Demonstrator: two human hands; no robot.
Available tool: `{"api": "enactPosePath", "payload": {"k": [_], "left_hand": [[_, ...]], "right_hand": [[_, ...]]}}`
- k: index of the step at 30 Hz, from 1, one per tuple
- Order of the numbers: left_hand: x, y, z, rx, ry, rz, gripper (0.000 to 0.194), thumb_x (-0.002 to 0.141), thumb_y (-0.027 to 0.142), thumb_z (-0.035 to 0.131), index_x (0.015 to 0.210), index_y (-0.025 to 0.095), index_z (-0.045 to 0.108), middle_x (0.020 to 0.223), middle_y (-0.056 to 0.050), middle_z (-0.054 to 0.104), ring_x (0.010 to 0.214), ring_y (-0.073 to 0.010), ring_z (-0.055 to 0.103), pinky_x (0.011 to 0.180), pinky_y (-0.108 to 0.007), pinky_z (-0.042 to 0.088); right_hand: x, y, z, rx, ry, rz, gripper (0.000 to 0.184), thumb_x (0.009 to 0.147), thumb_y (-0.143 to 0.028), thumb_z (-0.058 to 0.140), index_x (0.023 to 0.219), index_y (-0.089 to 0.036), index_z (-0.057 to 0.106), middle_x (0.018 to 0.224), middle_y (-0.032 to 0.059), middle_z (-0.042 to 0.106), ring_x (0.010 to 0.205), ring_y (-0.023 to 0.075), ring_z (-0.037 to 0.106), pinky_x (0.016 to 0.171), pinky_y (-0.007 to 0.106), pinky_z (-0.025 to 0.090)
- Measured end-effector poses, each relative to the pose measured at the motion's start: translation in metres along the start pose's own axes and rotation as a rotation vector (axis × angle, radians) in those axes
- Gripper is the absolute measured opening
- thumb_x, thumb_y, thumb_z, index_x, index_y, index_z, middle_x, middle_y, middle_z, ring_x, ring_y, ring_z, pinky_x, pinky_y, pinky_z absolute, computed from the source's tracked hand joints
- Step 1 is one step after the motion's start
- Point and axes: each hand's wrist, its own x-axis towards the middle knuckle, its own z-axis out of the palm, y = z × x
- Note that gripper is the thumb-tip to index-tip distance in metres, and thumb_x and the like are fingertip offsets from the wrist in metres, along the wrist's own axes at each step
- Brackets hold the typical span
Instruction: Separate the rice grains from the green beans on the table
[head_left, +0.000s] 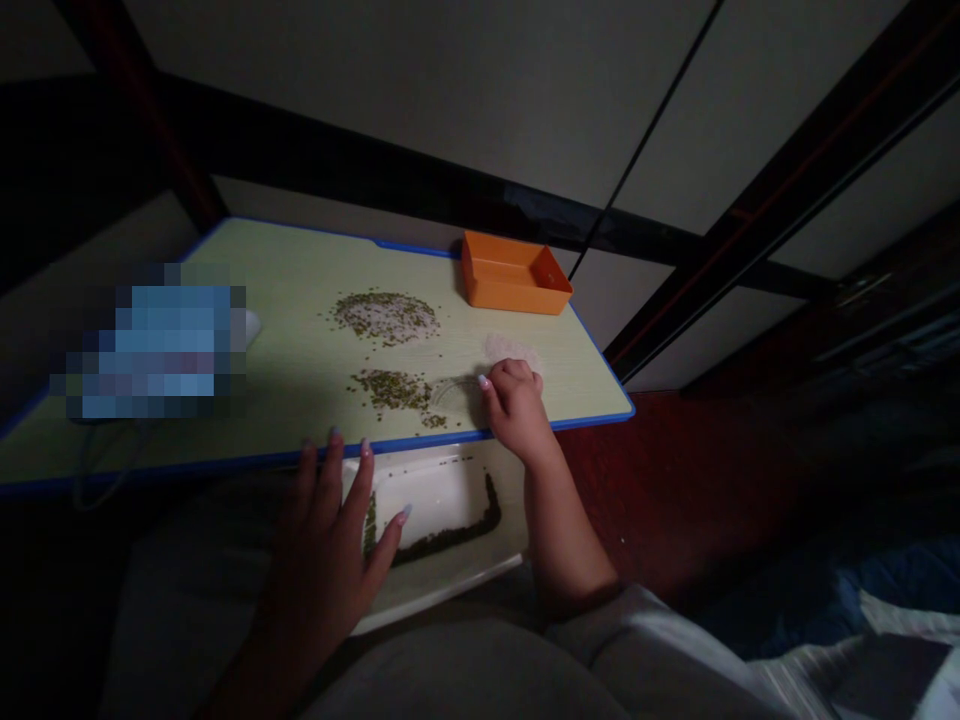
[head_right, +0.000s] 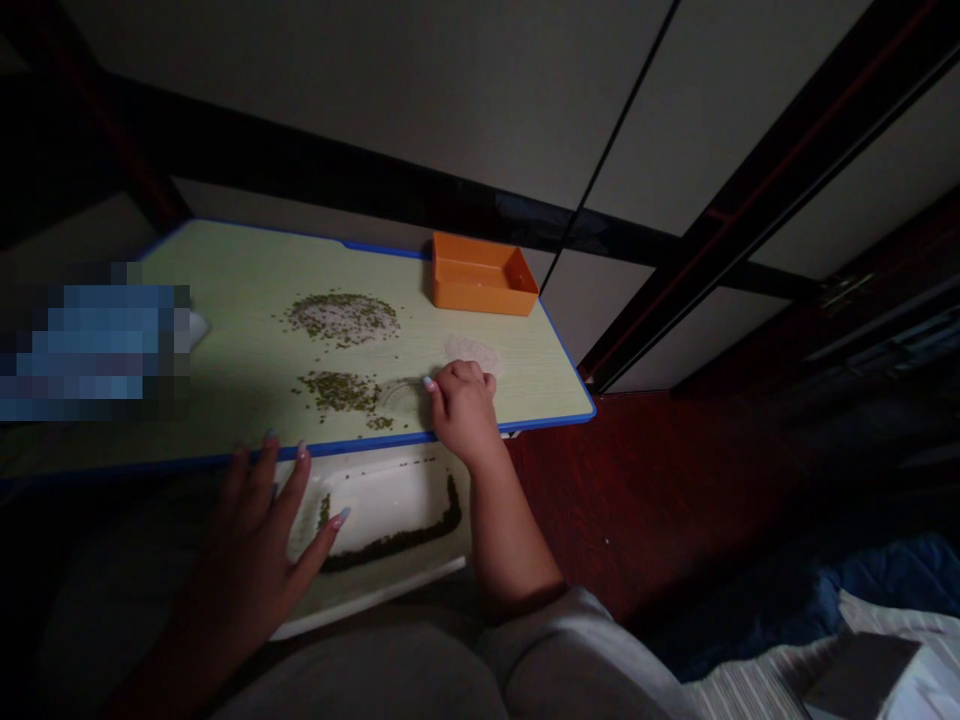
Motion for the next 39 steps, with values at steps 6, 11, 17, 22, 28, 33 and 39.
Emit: {"api": "enactPosePath", "payload": {"k": [6,11,17,22,28,33,39], "left_hand": [[-0.001,-0.001,0.002,0.002,-0.001,0.001,0.083,0.088,0.038,0.054,0.157,0.021,0.009,0.164,-0.021,0.016,0.151,-0.0437,0.011,0.114,-0.065,0.031],[-0.001,0.0,0.001,0.0,-0.004,-0.015,0.085,0.088,0.039,0.055,0.157,0.023,0.008,0.164,-0.019,0.015,0.151,-0.0426,0.012,0.115,-0.063,0.031],[-0.002,0.0,0.001,0.009,0.008,-0.008,0.083,0.088,0.039,0.055,0.156,0.02,0.011,0.163,-0.021,0.019,0.151,-0.0436,0.014,0.114,-0.063,0.033],[-0.001,0.0,0.002,0.021,0.021,0.004,0.084,0.088,0.04,0.055,0.156,0.02,0.01,0.162,-0.022,0.02,0.15,-0.045,0.017,0.111,-0.064,0.036],[-0.001,0.001,0.003,0.025,0.026,0.0,0.085,0.088,0.04,0.054,0.157,0.022,0.008,0.164,-0.02,0.018,0.15,-0.0441,0.016,0.112,-0.063,0.036],[-0.001,0.0,0.001,0.013,0.017,-0.003,0.085,0.088,0.04,0.055,0.157,0.022,0.008,0.164,-0.019,0.016,0.151,-0.0438,0.014,0.113,-0.063,0.035],[-0.001,0.001,0.0,0.017,0.019,0.002,0.084,0.088,0.039,0.054,0.157,0.021,0.009,0.163,-0.021,0.018,0.15,-0.0443,0.015,0.112,-0.064,0.035]], "right_hand": [[-0.001,0.009,-0.003,0.139,0.028,-0.048,0.033,0.101,-0.03,0.034,0.073,-0.022,0.049,0.09,0.0054,0.058,0.096,0.0197,0.051,0.085,0.033,0.037],[-0.002,0.017,-0.006,0.129,0.07,-0.03,0.032,0.1,-0.031,0.034,0.072,-0.023,0.047,0.088,0.006,0.057,0.092,0.0208,0.049,0.084,0.034,0.038],[-0.002,0.019,-0.005,-0.008,0.06,0.044,0.022,0.096,-0.022,0.037,0.082,-0.022,0.054,0.098,0.008,0.059,0.098,0.0228,0.047,0.084,0.035,0.034],[-0.002,0.021,-0.004,-0.034,0.007,0.04,0.022,0.095,-0.021,0.038,0.085,-0.021,0.057,0.101,0.0085,0.06,0.101,0.0237,0.047,0.082,0.035,0.032],[-0.002,0.019,-0.002,-0.02,-0.006,-0.006,0.022,0.096,-0.022,0.038,0.083,-0.022,0.056,0.101,0.0079,0.06,0.1,0.0232,0.047,0.083,0.035,0.031],[-0.002,0.014,0.0,-0.025,-0.011,-0.019,0.024,0.098,-0.024,0.038,0.084,-0.021,0.057,0.1,0.0077,0.06,0.099,0.0231,0.047,0.083,0.035,0.031],[-0.002,0.013,-0.001,-0.009,-0.029,-0.027,0.023,0.097,-0.023,0.039,0.084,-0.021,0.057,0.101,0.0074,0.06,0.101,0.023,0.047,0.084,0.035,0.032]]}}
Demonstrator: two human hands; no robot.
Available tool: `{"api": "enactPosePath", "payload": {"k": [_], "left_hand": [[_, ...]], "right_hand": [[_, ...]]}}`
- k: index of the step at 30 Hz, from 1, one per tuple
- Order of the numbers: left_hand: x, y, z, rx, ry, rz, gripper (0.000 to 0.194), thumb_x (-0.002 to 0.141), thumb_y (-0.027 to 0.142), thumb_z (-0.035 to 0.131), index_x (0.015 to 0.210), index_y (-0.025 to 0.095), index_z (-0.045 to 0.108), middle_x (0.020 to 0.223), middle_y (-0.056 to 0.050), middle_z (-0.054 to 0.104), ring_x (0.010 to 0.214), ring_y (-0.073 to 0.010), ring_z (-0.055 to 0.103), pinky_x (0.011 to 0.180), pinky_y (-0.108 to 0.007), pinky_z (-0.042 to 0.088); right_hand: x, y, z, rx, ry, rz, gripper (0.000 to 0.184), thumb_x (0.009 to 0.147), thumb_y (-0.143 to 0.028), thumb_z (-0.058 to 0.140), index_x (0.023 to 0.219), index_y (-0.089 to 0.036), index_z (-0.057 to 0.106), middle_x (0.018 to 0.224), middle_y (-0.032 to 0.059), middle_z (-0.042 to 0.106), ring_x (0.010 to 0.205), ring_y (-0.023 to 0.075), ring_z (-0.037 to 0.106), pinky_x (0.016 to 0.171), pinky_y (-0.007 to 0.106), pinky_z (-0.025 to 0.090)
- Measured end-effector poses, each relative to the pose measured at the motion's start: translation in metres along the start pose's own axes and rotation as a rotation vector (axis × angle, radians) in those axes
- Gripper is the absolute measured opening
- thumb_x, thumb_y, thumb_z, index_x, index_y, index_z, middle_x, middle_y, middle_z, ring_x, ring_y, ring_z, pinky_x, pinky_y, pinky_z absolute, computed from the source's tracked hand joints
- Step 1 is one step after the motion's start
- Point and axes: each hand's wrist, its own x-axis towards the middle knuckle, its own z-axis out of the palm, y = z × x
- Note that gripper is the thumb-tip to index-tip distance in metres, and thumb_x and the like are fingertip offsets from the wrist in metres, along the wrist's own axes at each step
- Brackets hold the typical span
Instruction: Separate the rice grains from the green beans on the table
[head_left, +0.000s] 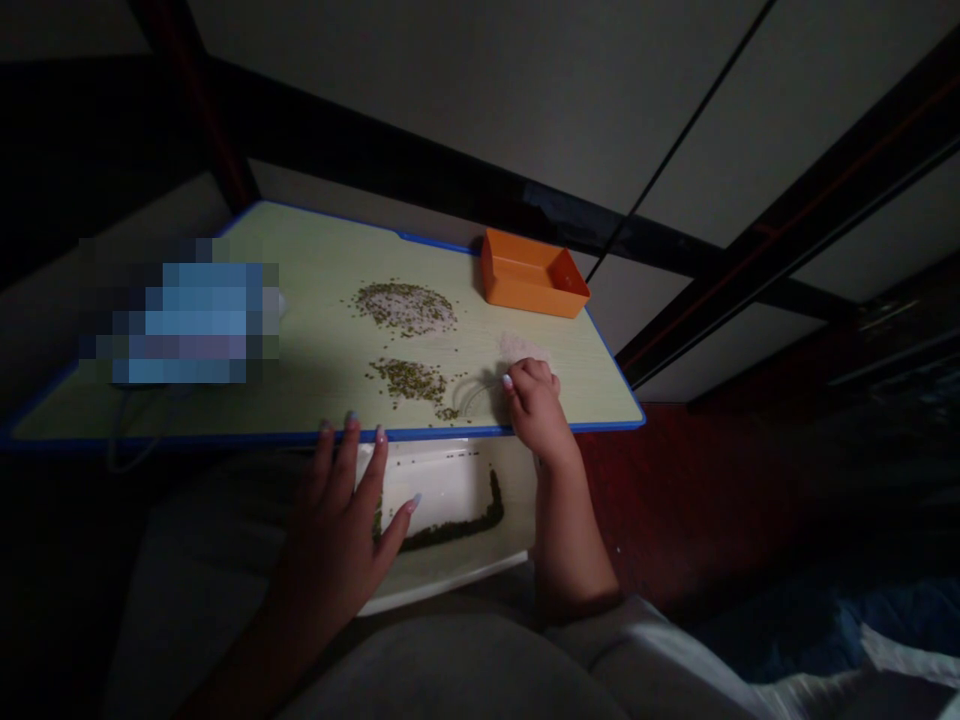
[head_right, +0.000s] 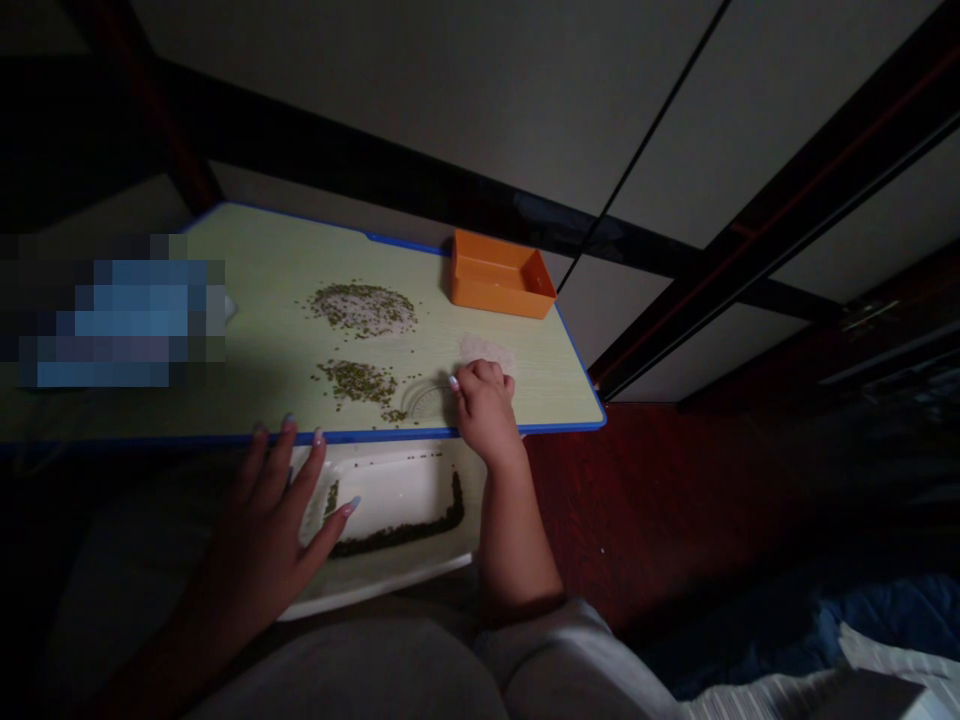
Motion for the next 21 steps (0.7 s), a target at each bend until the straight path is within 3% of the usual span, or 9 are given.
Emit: {"api": "enactPosePath", "payload": {"k": [10,21], "left_hand": [[-0.0011,-0.0006,0.0015,0.007,0.004,-0.004,0.086,0.088,0.039,0.056,0.157,0.022,0.008,0.163,-0.021,0.019,0.15,-0.0443,0.016,0.111,-0.063,0.037],[0.0015,0.0016,-0.0002,0.004,-0.001,-0.005,0.086,0.088,0.039,0.055,0.157,0.024,0.005,0.165,-0.018,0.015,0.15,-0.0438,0.016,0.112,-0.062,0.036]], "right_hand": [[0.001,0.0068,-0.0009,0.053,0.046,0.013,0.024,0.096,-0.023,0.037,0.078,-0.022,0.053,0.096,0.0084,0.058,0.096,0.0231,0.047,0.083,0.035,0.035],[0.0,-0.0019,-0.0037,-0.003,0.012,-0.011,0.025,0.097,-0.025,0.042,0.076,-0.02,0.055,0.097,0.0064,0.06,0.1,0.0219,0.047,0.084,0.036,0.031]]}}
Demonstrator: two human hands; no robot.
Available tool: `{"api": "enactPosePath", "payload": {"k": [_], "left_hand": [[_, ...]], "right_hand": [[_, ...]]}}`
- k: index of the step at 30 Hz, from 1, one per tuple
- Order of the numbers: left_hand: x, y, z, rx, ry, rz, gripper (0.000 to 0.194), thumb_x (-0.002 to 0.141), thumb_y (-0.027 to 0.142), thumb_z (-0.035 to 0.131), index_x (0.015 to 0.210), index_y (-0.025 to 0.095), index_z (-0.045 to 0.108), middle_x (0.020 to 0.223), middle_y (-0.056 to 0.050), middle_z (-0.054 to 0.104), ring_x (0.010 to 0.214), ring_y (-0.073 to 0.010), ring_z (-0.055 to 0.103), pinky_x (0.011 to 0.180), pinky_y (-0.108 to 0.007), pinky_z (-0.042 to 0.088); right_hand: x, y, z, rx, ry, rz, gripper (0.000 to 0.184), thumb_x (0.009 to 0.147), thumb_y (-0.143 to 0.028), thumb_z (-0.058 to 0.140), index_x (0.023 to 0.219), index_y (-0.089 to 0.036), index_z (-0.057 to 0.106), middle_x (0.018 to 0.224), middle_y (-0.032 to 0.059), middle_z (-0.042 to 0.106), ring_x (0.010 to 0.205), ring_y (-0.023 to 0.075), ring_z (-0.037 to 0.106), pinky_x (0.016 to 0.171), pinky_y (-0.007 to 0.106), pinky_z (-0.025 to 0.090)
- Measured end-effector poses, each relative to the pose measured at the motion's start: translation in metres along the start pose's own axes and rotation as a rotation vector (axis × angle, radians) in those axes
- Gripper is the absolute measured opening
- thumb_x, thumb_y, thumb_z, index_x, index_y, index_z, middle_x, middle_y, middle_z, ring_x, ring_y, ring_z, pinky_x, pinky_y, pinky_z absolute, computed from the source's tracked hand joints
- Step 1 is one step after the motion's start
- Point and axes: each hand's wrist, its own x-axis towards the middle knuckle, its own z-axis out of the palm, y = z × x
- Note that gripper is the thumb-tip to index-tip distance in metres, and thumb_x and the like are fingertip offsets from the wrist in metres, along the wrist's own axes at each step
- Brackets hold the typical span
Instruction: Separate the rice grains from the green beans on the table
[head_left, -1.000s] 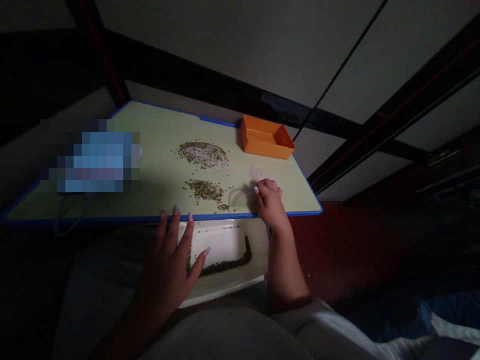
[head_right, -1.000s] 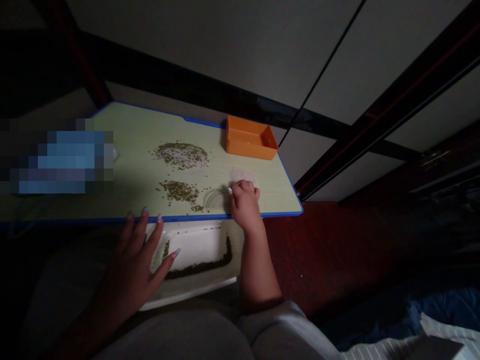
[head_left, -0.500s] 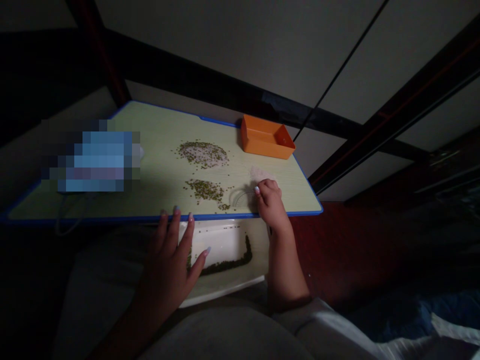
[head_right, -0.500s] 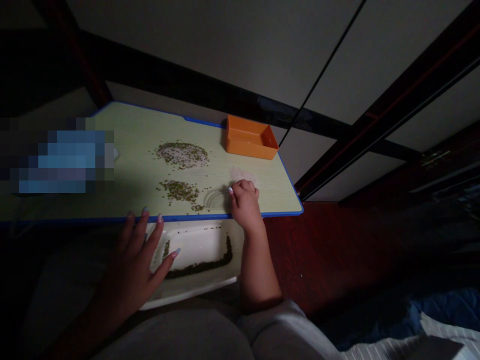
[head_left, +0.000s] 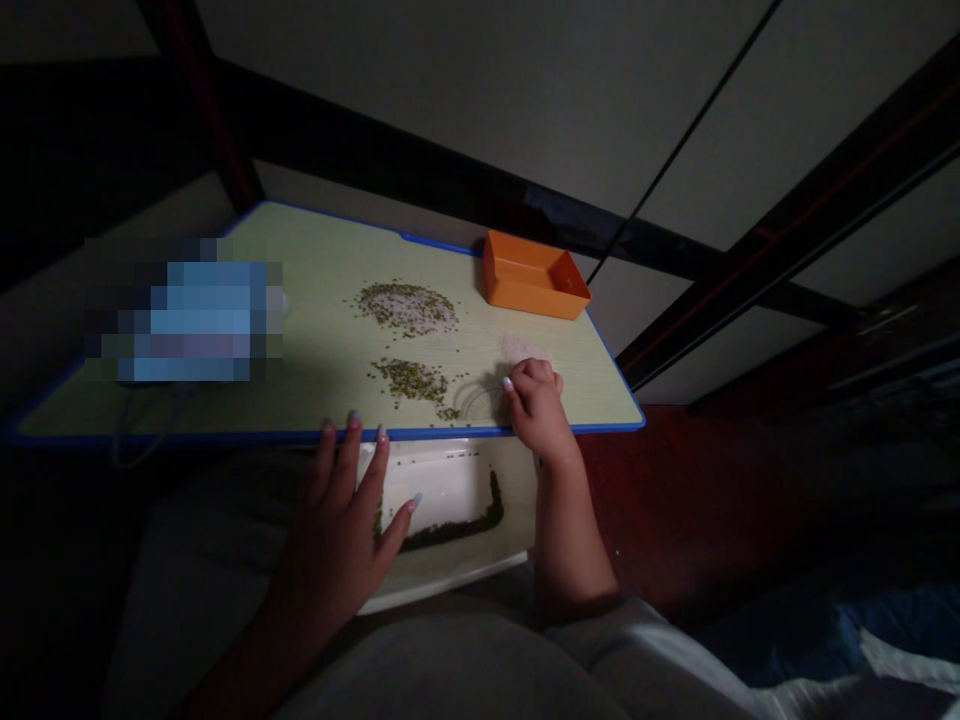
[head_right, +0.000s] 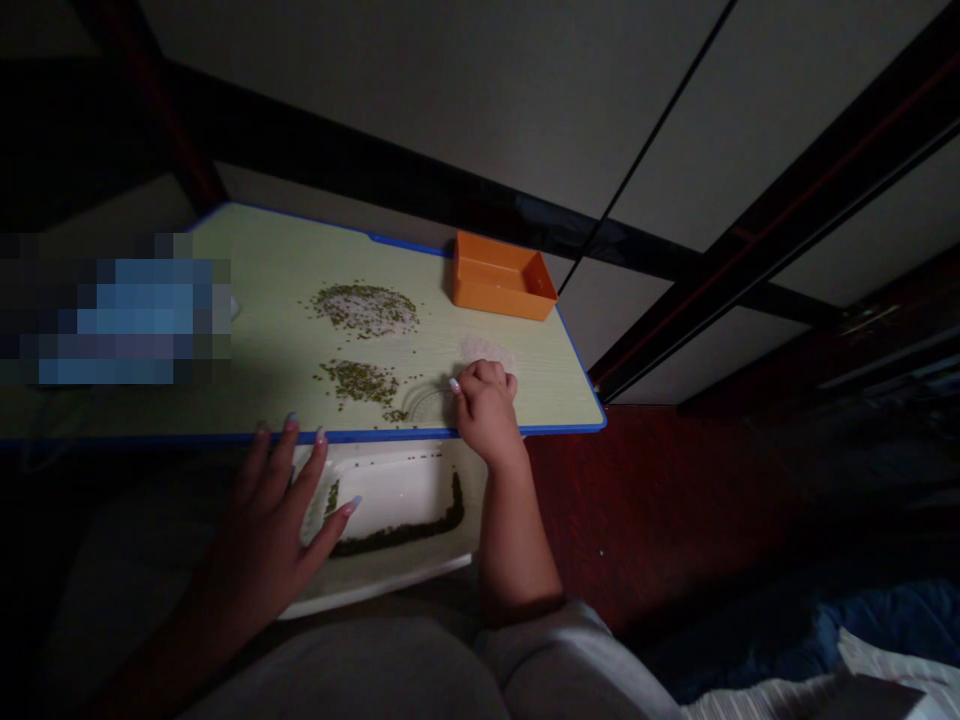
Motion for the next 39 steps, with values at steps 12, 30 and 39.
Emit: {"api": "enactPosePath", "payload": {"k": [12,30,39], "left_hand": [[-0.001,-0.001,0.0,-0.018,-0.002,-0.004,0.087,0.087,0.039,0.056,0.157,0.025,0.005,0.166,-0.018,0.012,0.151,-0.044,0.015,0.112,-0.064,0.034],[-0.001,0.0,0.0,-0.019,-0.006,-0.01,0.085,0.088,0.04,0.054,0.157,0.024,0.006,0.164,-0.02,0.016,0.151,-0.0441,0.014,0.112,-0.065,0.034],[-0.001,-0.001,0.001,-0.015,0.004,-0.005,0.086,0.087,0.04,0.055,0.157,0.024,0.006,0.165,-0.019,0.015,0.151,-0.0437,0.014,0.112,-0.064,0.034]], "right_hand": [[0.001,-0.016,0.003,-0.053,-0.036,-0.058,0.028,0.099,-0.028,0.043,0.08,-0.02,0.061,0.098,0.0072,0.061,0.101,0.0225,0.047,0.086,0.038,0.03],[0.002,-0.03,0.009,-0.095,-0.068,-0.107,0.028,0.1,-0.027,0.039,0.087,-0.019,0.063,0.099,0.0093,0.061,0.102,0.0241,0.047,0.086,0.038,0.031],[0.001,-0.028,0.009,-0.061,-0.071,-0.115,0.027,0.099,-0.026,0.04,0.088,-0.019,0.063,0.099,0.0093,0.061,0.101,0.0236,0.047,0.086,0.037,0.031]]}}
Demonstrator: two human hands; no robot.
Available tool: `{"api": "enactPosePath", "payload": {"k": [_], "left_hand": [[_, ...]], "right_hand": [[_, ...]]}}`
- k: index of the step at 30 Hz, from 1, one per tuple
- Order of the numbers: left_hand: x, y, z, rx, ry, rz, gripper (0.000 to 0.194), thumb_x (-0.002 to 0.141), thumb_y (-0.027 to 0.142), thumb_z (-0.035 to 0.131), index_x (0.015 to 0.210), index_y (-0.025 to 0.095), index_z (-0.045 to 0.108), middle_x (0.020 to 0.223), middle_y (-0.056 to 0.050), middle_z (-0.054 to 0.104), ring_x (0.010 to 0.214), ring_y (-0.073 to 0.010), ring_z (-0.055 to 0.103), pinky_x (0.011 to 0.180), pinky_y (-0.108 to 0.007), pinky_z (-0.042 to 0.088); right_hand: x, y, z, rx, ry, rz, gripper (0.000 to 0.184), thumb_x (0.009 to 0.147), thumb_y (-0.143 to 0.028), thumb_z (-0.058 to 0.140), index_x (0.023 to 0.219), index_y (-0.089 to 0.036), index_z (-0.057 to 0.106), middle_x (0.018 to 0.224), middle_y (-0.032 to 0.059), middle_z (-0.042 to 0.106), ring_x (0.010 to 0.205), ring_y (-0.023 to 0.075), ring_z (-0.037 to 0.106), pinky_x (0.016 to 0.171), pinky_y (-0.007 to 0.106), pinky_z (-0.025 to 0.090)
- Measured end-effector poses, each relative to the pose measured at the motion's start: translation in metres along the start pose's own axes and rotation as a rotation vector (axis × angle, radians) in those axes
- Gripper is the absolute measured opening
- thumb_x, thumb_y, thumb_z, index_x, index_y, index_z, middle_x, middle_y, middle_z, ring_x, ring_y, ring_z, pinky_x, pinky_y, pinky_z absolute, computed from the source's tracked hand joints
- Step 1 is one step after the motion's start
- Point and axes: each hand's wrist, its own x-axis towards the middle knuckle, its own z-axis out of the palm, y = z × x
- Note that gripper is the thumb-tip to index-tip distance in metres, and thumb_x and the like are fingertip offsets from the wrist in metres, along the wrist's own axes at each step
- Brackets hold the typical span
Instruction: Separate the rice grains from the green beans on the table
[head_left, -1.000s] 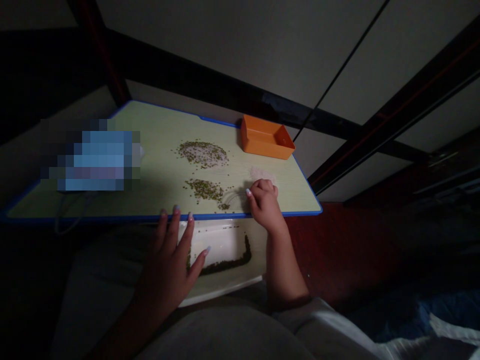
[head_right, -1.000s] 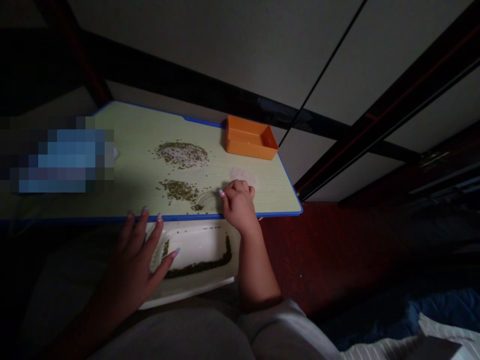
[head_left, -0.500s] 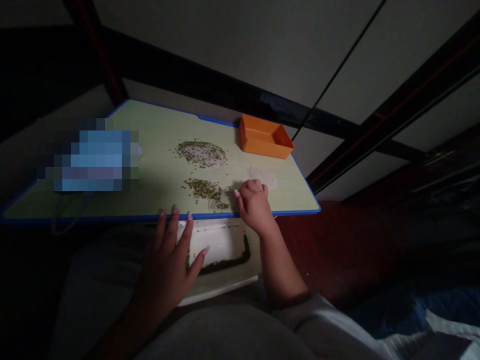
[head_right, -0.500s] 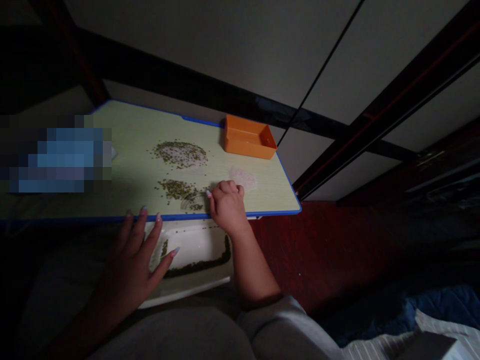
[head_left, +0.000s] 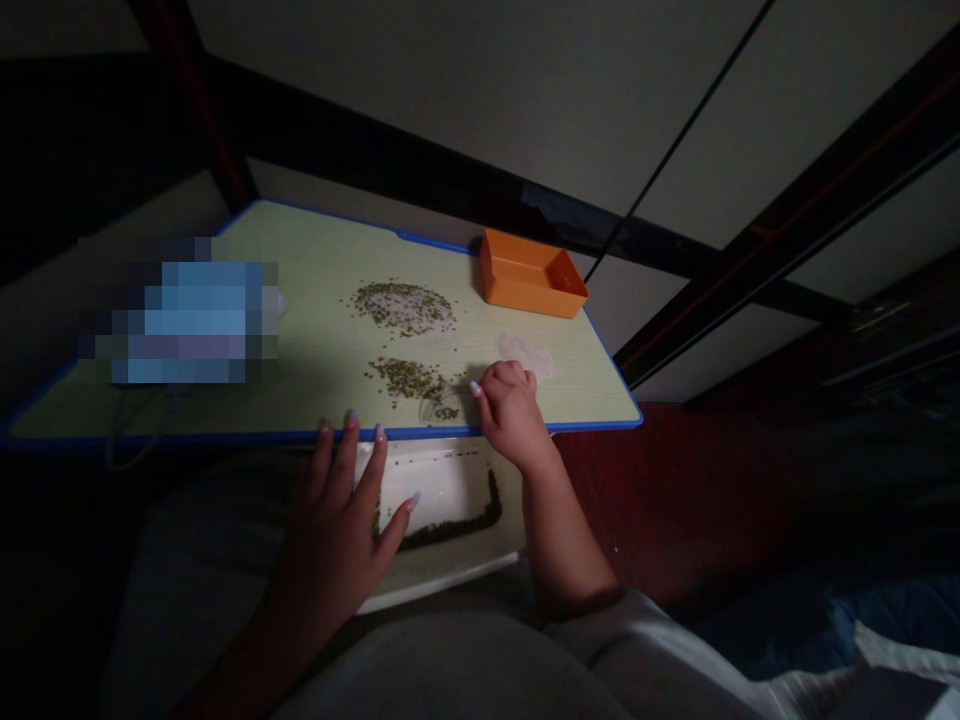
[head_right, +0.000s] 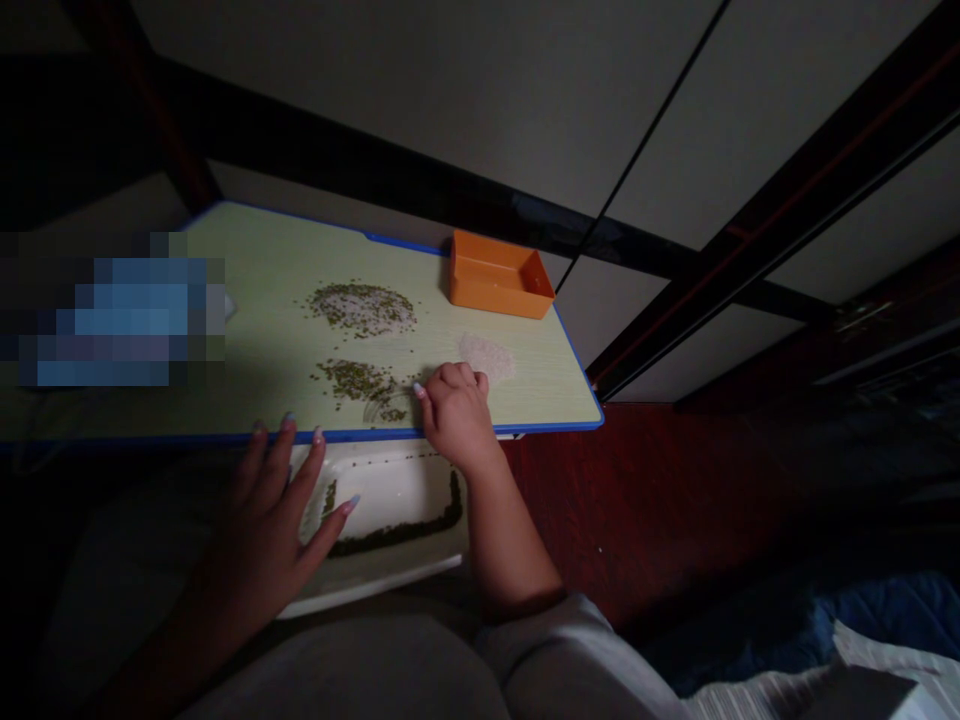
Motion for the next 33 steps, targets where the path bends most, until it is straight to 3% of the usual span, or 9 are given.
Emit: {"api": "enactPosePath", "payload": {"k": [14,25,33], "left_hand": [[-0.001,0.001,-0.001,0.031,-0.014,-0.019,0.083,0.087,0.041,0.054,0.156,0.023,0.01,0.163,-0.021,0.021,0.15,-0.0438,0.019,0.11,-0.064,0.035],[-0.001,0.001,-0.001,0.041,-0.012,-0.031,0.081,0.088,0.041,0.053,0.156,0.023,0.014,0.161,-0.022,0.026,0.149,-0.0439,0.021,0.107,-0.065,0.037],[-0.001,0.001,-0.002,0.06,-0.009,-0.017,0.077,0.089,0.04,0.051,0.154,0.018,0.018,0.159,-0.024,0.027,0.149,-0.0447,0.021,0.106,-0.064,0.038]], "right_hand": [[-0.001,-0.005,0.002,0.032,0.076,-0.014,0.026,0.098,-0.028,0.042,0.08,-0.021,0.059,0.093,0.008,0.06,0.099,0.0233,0.049,0.087,0.038,0.033],[0.0,0.014,0.003,0.022,0.238,0.21,0.029,0.099,-0.026,0.037,0.076,-0.022,0.055,0.089,0.0082,0.059,0.093,0.0238,0.048,0.082,0.037,0.035],[-0.001,0.012,0.004,0.004,0.153,0.124,0.027,0.099,-0.026,0.038,0.08,-0.02,0.057,0.092,0.0077,0.062,0.094,0.0231,0.05,0.08,0.036,0.033]]}}
